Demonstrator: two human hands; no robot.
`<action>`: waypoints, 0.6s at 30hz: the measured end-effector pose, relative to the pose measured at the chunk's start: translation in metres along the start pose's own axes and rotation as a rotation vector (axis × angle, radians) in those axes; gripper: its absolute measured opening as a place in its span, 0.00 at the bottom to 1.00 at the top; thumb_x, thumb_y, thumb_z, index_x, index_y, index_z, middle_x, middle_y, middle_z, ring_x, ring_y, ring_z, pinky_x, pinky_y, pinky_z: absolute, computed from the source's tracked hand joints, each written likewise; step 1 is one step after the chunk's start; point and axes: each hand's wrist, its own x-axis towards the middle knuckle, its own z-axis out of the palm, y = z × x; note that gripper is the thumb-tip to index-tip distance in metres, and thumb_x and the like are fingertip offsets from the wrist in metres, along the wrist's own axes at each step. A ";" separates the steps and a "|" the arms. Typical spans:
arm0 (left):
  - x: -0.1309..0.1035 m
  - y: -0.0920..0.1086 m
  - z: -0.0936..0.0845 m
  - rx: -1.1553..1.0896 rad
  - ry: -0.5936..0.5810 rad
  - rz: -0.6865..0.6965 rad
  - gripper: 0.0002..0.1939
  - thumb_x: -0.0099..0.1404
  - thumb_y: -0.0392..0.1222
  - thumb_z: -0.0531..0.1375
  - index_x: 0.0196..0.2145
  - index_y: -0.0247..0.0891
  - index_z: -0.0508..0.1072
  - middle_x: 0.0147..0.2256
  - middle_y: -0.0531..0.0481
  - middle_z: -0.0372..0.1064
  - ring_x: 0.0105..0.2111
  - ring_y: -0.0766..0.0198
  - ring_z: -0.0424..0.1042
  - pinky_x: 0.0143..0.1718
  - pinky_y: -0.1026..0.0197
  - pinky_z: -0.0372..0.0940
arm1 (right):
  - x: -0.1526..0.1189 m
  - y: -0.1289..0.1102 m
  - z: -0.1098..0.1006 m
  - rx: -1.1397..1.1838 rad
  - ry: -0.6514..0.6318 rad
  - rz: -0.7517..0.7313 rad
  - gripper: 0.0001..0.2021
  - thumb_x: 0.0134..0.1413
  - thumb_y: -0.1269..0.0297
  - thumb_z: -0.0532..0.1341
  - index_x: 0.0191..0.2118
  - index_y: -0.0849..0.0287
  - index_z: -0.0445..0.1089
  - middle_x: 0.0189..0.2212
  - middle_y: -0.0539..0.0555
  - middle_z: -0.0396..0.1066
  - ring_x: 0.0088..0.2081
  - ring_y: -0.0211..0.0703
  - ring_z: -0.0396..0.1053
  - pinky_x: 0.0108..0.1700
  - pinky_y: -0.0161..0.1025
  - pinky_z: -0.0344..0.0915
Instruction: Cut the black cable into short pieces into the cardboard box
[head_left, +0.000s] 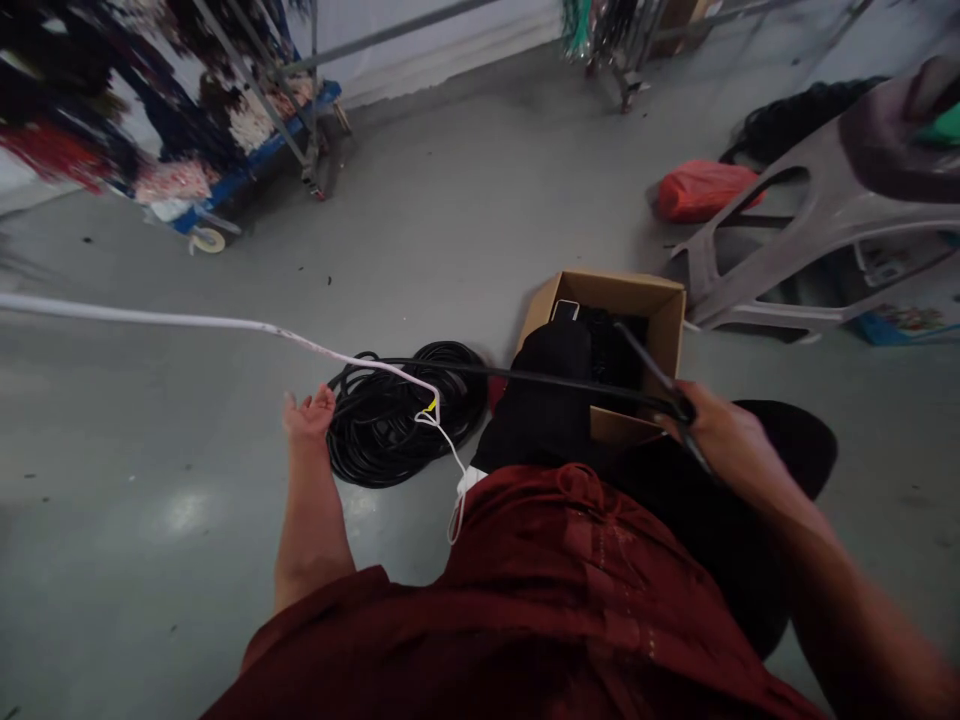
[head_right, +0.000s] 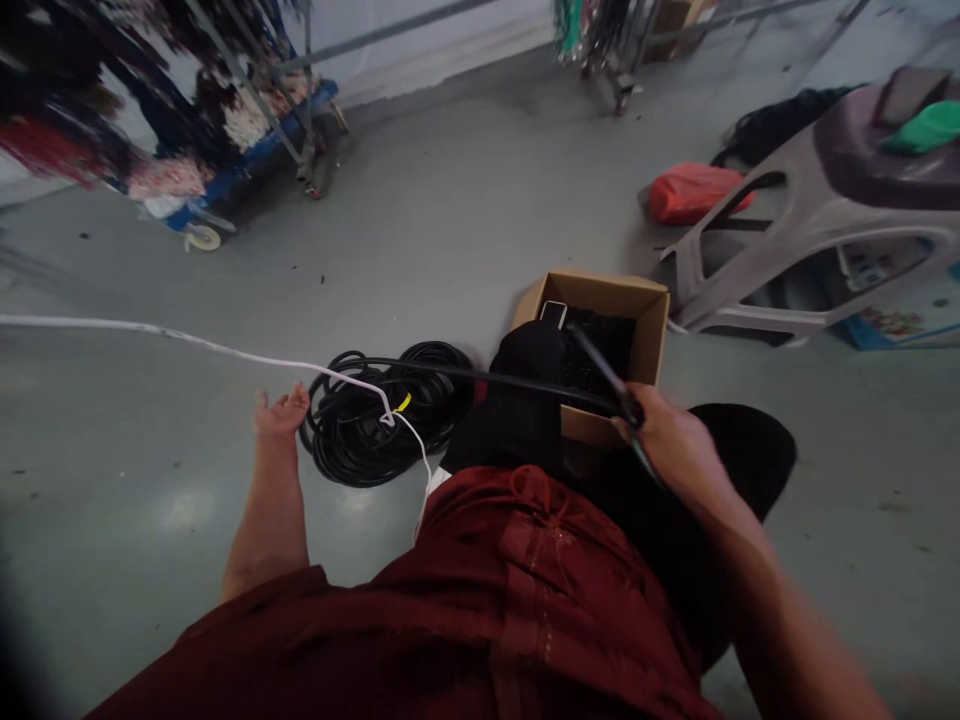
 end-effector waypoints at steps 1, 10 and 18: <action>-0.002 -0.003 0.009 0.030 -0.011 0.014 0.15 0.72 0.48 0.43 0.39 0.38 0.64 0.39 0.44 0.69 0.39 0.67 0.73 0.37 0.64 0.69 | 0.008 -0.014 0.004 0.031 -0.043 -0.023 0.16 0.62 0.62 0.55 0.53 0.62 0.64 0.43 0.67 0.72 0.40 0.49 0.71 0.37 0.40 0.59; -0.079 -0.041 0.172 0.786 -0.759 0.328 0.17 0.55 0.41 0.66 0.43 0.39 0.76 0.44 0.45 0.74 0.45 0.59 0.72 0.49 0.59 0.65 | 0.054 -0.061 0.023 0.176 -0.131 -0.142 0.18 0.58 0.66 0.57 0.54 0.58 0.64 0.46 0.60 0.72 0.43 0.47 0.71 0.40 0.35 0.59; -0.161 -0.109 0.250 1.362 -1.551 0.195 0.28 0.57 0.55 0.61 0.52 0.38 0.73 0.50 0.45 0.72 0.50 0.53 0.69 0.54 0.55 0.60 | 0.060 -0.035 0.004 0.280 -0.040 -0.077 0.17 0.56 0.67 0.58 0.52 0.58 0.64 0.42 0.59 0.74 0.42 0.49 0.72 0.38 0.34 0.58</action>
